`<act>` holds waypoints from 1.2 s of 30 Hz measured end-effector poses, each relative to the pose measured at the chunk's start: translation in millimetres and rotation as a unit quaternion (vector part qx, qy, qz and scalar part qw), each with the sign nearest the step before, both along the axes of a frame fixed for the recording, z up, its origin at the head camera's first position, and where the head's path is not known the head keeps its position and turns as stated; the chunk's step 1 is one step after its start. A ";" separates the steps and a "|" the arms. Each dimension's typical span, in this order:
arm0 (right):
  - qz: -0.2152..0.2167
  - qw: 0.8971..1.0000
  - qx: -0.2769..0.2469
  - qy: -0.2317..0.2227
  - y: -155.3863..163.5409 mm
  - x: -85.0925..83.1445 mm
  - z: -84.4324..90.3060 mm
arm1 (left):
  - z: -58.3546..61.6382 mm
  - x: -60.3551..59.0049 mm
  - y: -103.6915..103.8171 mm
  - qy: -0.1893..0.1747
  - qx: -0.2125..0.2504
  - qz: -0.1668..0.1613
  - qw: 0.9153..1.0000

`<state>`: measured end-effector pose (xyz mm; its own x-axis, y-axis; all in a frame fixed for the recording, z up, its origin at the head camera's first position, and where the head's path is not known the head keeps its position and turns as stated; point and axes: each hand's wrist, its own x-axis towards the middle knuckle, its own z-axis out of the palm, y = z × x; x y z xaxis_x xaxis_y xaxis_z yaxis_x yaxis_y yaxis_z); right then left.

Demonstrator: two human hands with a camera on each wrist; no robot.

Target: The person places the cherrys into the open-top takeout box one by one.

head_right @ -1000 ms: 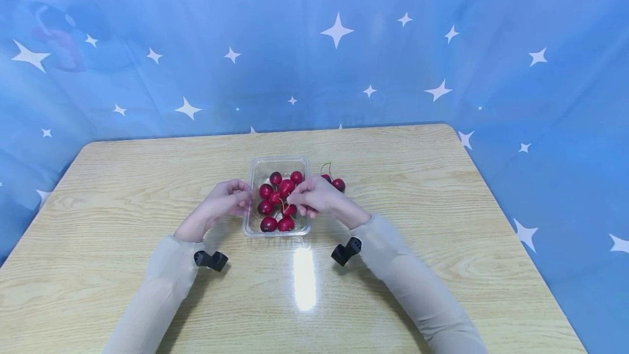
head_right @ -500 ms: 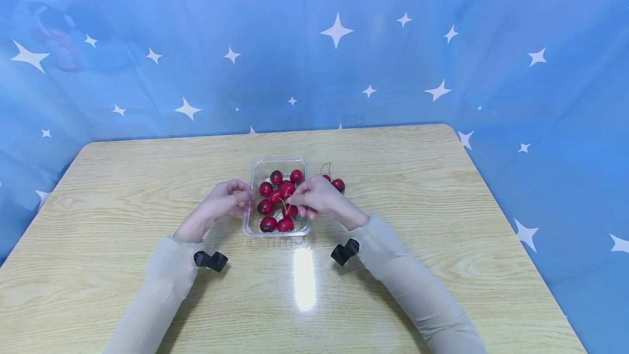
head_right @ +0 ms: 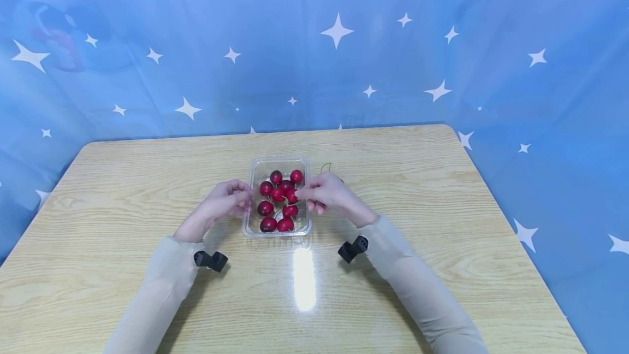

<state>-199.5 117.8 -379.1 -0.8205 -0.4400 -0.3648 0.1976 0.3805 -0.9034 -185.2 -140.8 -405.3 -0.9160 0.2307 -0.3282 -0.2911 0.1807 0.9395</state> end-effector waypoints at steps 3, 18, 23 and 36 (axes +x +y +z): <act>-0.008 1.000 -0.011 -0.002 4.7 -1.9 2.3 | 0.6 0.0 0.3 -0.001 -0.002 0.001 1.000; -0.060 0.998 -0.019 0.024 28.6 -18.1 4.5 | 0.4 -0.3 1.3 -0.005 -0.004 0.005 1.000; -0.076 0.996 -0.028 0.026 33.1 -20.1 4.0 | 0.1 0.1 1.2 -0.004 -0.008 0.005 1.000; -0.099 0.992 -0.047 0.055 45.0 -28.2 0.8 | -0.1 0.1 1.1 -0.004 -0.007 0.004 1.000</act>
